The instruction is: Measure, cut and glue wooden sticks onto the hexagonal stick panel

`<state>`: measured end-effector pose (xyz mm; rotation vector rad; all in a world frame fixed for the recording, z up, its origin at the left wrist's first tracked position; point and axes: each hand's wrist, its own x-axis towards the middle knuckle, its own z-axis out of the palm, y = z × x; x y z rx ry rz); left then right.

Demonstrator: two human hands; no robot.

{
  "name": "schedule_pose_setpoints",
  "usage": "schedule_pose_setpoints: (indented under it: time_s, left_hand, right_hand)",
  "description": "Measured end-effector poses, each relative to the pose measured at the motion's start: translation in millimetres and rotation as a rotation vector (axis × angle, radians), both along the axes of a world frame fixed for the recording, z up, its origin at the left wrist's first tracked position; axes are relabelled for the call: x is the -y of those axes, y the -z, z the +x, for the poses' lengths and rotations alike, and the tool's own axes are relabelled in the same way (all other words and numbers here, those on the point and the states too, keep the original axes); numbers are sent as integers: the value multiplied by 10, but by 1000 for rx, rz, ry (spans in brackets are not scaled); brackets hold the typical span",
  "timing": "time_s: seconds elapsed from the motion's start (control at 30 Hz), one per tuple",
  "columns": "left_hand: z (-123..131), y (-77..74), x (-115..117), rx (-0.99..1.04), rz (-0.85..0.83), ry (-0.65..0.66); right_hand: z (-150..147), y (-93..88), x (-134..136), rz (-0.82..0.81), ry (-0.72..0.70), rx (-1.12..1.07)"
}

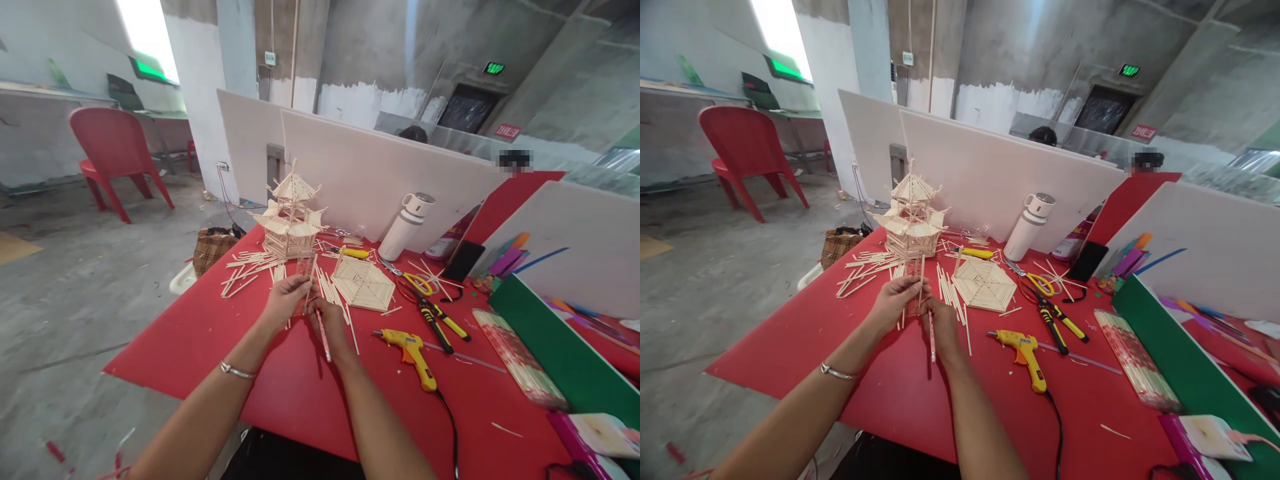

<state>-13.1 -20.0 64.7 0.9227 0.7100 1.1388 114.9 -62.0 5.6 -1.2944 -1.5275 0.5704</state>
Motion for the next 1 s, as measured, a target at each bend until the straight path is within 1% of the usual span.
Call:
schedule_pose_setpoints:
  time_s: [0.17,0.3,0.4,0.53,0.73,1.0]
  left_hand:
    - [-2,0,1,-9,-3,7]
    - [-2,-4,0,-8,10,4]
    - [-4,-6,7,-5,-3,7]
    - [-8,-2,15,-8,-32,11]
    - [-2,30,-2,2,-26,11]
    - [7,22,12,8,-25,11]
  right_hand:
    - [15,55,-7,-59,12,-38]
    - [7,18,20,-116,-2,-102]
    - [9,-14,32,-92,-3,-65]
    - [22,10,15,-60,7,-16]
    - [15,26,4,-117,18,-46]
    - [17,46,3,-31,12,29]
